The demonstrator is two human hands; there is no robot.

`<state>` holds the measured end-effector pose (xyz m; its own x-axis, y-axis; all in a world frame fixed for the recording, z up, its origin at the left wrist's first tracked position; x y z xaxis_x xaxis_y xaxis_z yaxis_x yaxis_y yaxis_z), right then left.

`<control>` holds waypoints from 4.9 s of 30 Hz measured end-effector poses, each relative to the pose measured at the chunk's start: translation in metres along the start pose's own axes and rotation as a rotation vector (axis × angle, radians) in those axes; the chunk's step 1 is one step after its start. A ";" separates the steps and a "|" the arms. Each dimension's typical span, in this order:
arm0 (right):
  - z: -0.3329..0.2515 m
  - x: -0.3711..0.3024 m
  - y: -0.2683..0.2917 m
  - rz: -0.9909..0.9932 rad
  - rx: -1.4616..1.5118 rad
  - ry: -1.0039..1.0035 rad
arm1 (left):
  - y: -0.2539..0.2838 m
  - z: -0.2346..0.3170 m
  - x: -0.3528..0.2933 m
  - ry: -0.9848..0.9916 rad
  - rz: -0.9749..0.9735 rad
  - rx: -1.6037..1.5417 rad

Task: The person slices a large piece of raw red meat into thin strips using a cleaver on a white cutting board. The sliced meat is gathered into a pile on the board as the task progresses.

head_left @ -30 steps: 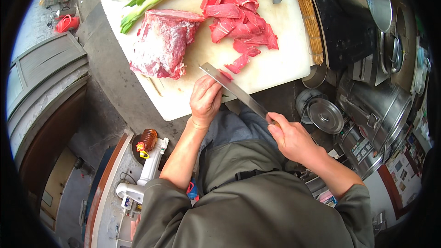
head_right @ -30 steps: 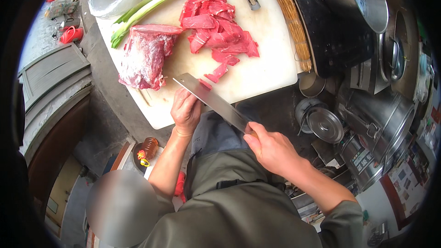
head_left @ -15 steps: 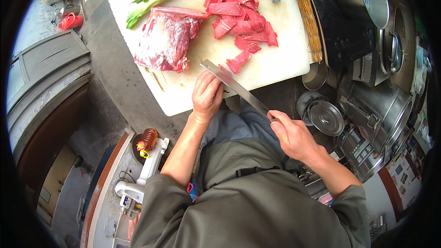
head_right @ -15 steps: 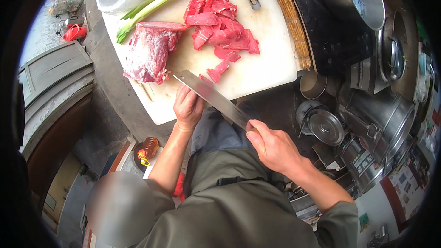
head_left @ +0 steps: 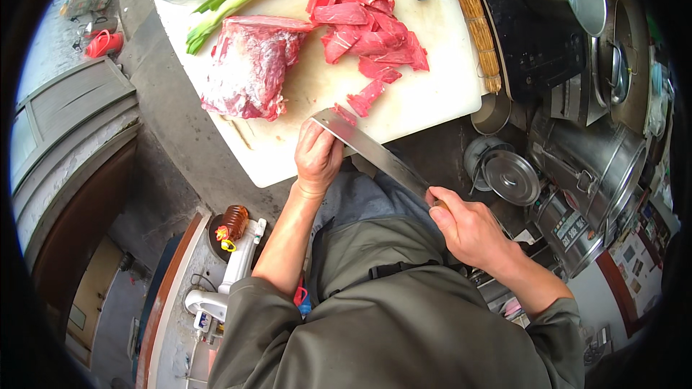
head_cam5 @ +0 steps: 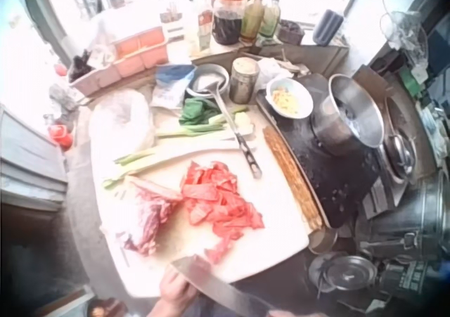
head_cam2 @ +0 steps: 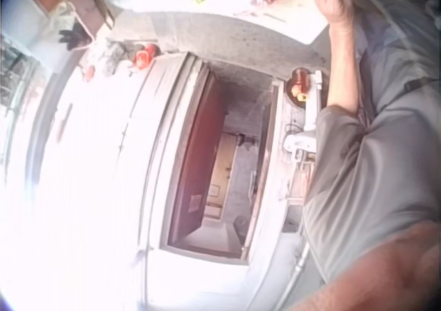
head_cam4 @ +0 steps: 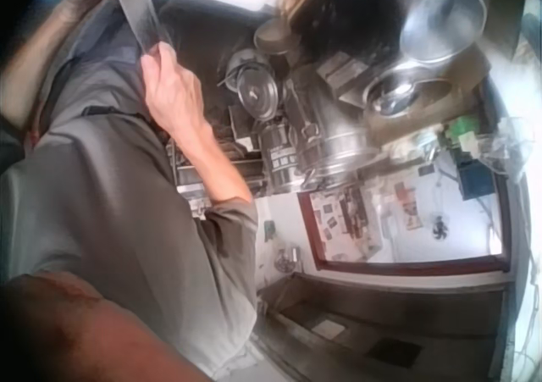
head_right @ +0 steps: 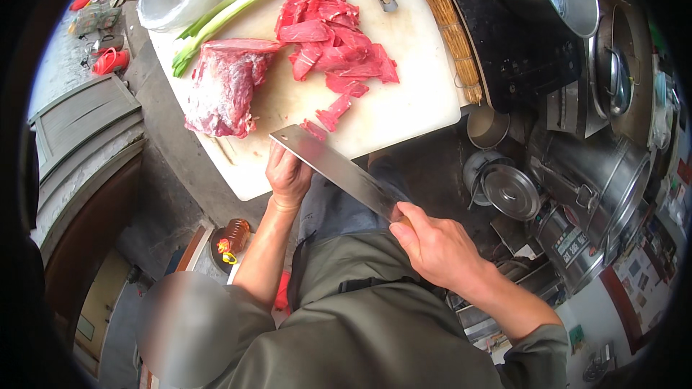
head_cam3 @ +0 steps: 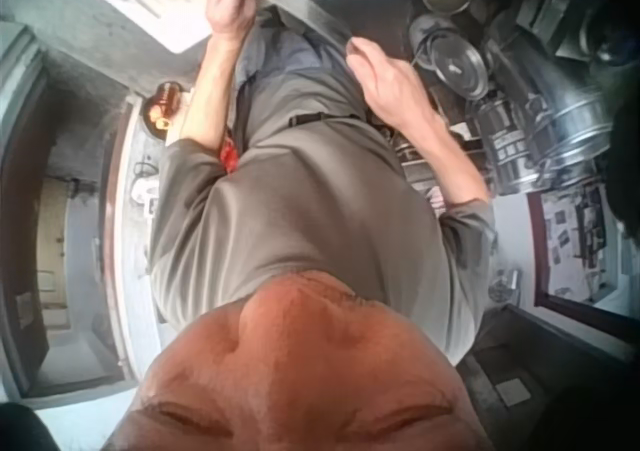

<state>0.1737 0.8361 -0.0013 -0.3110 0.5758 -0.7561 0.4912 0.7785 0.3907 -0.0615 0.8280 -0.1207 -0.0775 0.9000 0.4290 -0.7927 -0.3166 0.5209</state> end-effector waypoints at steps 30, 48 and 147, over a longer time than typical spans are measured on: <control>0.034 0.062 -0.024 -0.069 0.136 -0.082 | 0.003 0.000 0.003 0.001 0.027 -0.016; -0.004 0.005 -0.007 0.022 0.009 0.010 | 0.002 -0.001 0.001 -0.006 0.021 0.002; 0.013 0.019 -0.013 -0.105 0.157 -0.140 | 0.009 -0.004 0.006 -0.058 -0.015 -0.019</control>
<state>0.1719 0.8341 -0.0276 -0.2563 0.4446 -0.8583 0.5863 0.7775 0.2277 -0.0714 0.8316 -0.1171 -0.0313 0.8854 0.4637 -0.8048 -0.2974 0.5136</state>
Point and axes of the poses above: each hand's wrist, its own x-axis towards the middle knuckle, its own y-axis out of the back of the hand, z = x × y, the point moved 7 cm from there along x, towards the middle knuckle, and after that the axes turned 10 degrees about -y, right-handed, at the moved point
